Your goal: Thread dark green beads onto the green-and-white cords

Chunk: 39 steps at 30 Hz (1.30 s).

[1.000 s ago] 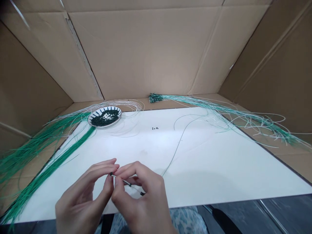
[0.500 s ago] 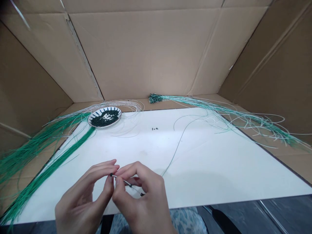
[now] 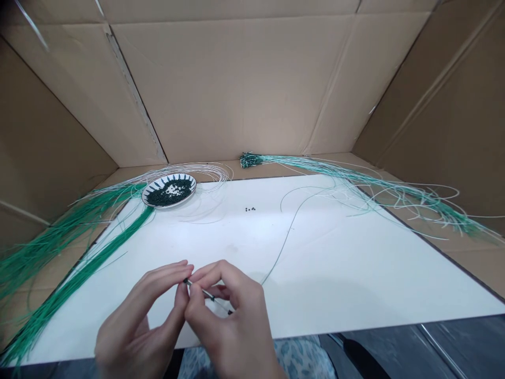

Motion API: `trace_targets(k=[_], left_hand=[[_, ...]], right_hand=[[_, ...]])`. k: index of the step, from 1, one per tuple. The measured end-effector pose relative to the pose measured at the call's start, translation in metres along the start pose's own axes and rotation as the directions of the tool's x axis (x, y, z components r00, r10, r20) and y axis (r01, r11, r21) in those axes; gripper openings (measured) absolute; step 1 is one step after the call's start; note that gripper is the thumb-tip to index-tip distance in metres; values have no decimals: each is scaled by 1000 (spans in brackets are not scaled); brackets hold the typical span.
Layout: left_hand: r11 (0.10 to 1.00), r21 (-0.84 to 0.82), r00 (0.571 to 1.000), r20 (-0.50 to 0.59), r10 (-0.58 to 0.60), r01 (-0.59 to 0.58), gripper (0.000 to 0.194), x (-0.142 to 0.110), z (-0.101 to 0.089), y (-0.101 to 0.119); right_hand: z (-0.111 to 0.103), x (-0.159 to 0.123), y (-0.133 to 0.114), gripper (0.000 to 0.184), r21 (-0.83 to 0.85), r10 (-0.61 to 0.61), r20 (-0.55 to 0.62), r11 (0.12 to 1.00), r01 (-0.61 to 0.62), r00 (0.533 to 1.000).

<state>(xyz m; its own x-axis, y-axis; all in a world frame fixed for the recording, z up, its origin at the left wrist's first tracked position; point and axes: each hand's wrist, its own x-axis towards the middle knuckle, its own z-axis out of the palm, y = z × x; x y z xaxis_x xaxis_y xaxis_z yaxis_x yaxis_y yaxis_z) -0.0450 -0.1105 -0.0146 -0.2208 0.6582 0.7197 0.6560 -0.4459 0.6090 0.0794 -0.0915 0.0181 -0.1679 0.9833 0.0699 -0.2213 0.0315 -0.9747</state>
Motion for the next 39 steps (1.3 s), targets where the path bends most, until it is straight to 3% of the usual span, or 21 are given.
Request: trace_targets(k=[5,9,14,18,21,27,39], left_hand=[[1000,-14,993,115,-3,4,30,1,-2,2],[969,-166,982,77,-171,182,26,1,1,5],[836,-338,902,171,-397,432,24,6,-1,11],[727,-422,840,238,-488,542,11,11,-3,13],[689,-456,824,253,-507,564,4,13,-4,13],[673,-466,814,241,-528,574,7,13,-4,16],[710,-434,832,264,-489,555,8,14,-7,16]], right_hand=[[-3,2,3,16,50,30,-41,998,-28,999],[-6,4,5,15,58,20,-47,998,-17,999],[-7,3,1,15,68,50,-17,997,-48,999],[-7,2,-2,15,96,62,2,993,-62,998],[-7,1,-3,15,100,55,1,993,-55,998],[-7,0,-7,15,91,78,7,993,-79,997],[-6,-2,-11,13,82,81,10,993,-82,997]])
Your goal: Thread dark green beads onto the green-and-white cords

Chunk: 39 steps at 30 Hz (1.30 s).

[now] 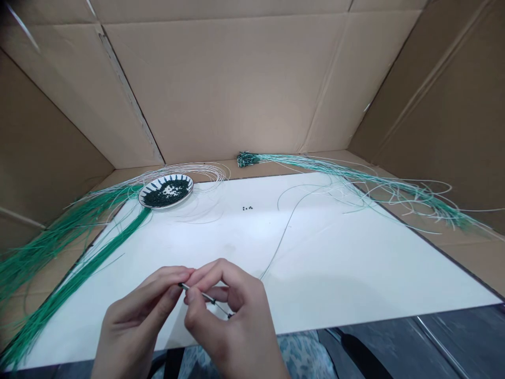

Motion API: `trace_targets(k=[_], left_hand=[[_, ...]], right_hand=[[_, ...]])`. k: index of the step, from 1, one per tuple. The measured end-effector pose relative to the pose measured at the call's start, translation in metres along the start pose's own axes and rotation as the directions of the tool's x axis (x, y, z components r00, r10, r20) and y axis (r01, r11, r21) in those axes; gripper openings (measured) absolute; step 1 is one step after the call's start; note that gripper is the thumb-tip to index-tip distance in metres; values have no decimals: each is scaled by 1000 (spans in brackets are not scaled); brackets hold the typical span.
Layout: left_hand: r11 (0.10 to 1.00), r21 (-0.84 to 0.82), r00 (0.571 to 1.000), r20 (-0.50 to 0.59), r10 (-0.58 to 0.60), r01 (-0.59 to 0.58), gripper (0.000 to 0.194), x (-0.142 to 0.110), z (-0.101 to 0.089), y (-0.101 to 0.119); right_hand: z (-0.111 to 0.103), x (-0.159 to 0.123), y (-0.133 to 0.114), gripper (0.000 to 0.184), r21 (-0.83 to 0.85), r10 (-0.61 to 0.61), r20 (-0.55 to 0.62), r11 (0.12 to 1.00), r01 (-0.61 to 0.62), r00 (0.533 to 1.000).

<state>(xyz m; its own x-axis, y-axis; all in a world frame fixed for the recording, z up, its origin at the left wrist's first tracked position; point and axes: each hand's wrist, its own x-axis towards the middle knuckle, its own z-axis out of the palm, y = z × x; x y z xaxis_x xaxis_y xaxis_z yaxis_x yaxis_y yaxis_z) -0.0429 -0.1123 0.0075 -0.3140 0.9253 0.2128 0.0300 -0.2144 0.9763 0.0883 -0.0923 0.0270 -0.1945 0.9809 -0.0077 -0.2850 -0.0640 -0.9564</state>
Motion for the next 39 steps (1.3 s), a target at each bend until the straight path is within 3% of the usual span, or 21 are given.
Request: trace_targets(k=[7,18,33,39], left_hand=[[1000,22,1000,-11,12,-11,10,-1,1,0],[997,50,997,64,51,-54,12,-2,-1,1],[997,50,998,19,64,-65,9,-3,-1,0],[998,46,999,15,44,-44,13,-1,-3,-2]], right_hand=[[1,-1,-2,14,-1,9,1,1000,-9,1000],[2,0,-4,15,-4,21,-43,1000,-21,999],[1,0,-1,16,-4,22,-44,1000,-23,999],[-3,2,2,17,-42,8,23,999,-7,1000]])
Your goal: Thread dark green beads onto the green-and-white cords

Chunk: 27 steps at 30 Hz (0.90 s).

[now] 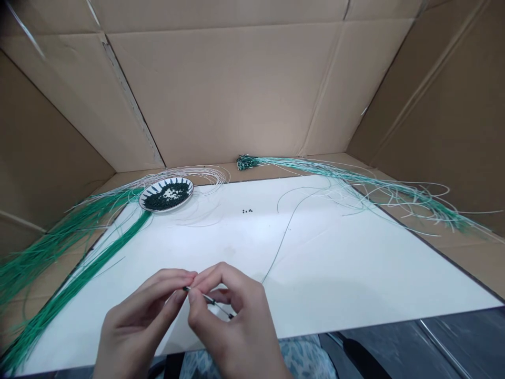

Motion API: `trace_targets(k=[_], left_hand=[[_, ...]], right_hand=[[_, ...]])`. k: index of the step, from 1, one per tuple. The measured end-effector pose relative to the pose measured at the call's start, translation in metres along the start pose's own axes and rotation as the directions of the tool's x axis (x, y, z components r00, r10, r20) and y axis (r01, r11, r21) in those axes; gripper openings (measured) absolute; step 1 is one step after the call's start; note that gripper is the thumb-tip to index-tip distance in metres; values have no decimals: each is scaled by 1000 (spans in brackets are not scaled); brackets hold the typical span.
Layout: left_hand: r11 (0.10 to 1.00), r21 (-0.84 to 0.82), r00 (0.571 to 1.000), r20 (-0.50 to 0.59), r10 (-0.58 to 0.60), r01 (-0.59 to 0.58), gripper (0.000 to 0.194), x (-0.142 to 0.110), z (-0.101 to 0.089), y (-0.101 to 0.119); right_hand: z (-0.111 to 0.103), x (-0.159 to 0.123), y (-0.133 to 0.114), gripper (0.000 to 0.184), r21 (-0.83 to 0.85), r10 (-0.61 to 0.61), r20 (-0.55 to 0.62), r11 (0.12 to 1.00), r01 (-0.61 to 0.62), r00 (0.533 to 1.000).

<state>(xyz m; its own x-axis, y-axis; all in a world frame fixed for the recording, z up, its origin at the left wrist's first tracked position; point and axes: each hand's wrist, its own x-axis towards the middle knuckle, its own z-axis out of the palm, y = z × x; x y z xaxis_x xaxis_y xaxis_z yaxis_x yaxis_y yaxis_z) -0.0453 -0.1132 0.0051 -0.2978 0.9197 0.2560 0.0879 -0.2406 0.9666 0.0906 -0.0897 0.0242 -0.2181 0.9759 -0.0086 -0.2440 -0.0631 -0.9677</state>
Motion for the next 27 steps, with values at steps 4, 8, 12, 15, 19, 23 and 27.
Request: trace_targets(k=[4,8,12,15,19,23,27], left_hand=[[1000,-9,1000,4,30,-30,20,1,1,-3],[982,87,986,-3,167,-167,24,0,4,-8],[976,124,984,25,176,-178,26,-2,6,-10],[999,46,1000,6,20,-21,25,-1,6,-8],[995,20,995,17,-99,99,9,3,4,-5],[994,91,997,43,-58,54,14,6,3,-8],[989,143,997,66,-32,23,15,5,4,-12]], right_hand=[[-11,7,10,22,-39,31,120,999,-26,992],[-16,11,16,30,-9,100,151,995,-99,984],[-16,11,12,34,17,150,128,988,-153,980],[-16,10,10,35,-2,148,100,989,-149,984],[-19,11,10,32,-69,154,74,986,-149,985],[-18,12,13,22,-125,112,72,987,-102,991],[-19,13,23,11,-95,75,83,993,-68,994]])
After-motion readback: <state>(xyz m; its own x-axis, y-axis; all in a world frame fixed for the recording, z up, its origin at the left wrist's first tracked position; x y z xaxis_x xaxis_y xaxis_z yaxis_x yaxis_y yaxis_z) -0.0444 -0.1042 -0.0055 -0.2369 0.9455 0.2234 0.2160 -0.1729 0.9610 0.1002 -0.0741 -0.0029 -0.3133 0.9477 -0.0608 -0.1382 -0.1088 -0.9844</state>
